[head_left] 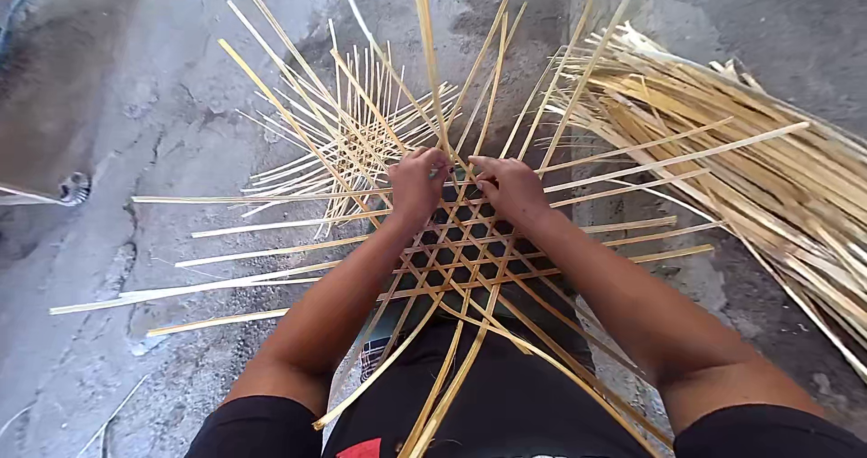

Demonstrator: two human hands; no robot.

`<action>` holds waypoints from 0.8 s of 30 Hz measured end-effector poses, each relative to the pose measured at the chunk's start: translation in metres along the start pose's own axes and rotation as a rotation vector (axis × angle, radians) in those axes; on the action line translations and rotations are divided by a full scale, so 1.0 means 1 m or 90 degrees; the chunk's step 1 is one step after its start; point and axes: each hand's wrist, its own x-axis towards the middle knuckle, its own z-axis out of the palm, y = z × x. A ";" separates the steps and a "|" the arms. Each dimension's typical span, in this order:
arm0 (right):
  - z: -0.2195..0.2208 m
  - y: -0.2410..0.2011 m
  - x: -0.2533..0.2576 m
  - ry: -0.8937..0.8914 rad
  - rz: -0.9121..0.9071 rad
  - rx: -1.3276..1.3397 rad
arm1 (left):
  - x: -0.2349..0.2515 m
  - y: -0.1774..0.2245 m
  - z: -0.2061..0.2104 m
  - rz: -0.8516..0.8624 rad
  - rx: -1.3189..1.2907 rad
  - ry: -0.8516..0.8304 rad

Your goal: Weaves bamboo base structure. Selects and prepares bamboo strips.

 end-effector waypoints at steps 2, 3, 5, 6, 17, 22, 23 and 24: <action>-0.008 0.000 0.008 -0.065 0.021 0.001 | 0.008 -0.016 0.011 -0.019 -0.057 -0.024; -0.010 0.002 0.013 -0.092 0.025 0.001 | 0.009 -0.021 0.017 -0.027 -0.068 -0.027; -0.015 0.007 0.026 -0.147 0.031 -0.002 | 0.011 -0.023 0.022 -0.023 -0.076 -0.014; -0.018 0.010 0.033 -0.184 0.040 -0.004 | 0.011 -0.022 0.022 -0.026 -0.072 -0.004; -0.025 0.017 0.066 -0.346 0.112 0.113 | -0.003 0.004 0.018 0.102 -0.449 0.106; -0.018 0.028 0.046 -0.251 0.082 0.163 | 0.033 0.005 0.030 -0.191 -0.368 -0.226; -0.014 0.034 0.041 -0.210 0.070 0.188 | 0.040 0.007 0.034 -0.197 -0.251 -0.283; -0.011 0.039 0.036 -0.172 0.063 0.219 | 0.047 0.009 0.037 -0.194 -0.176 -0.330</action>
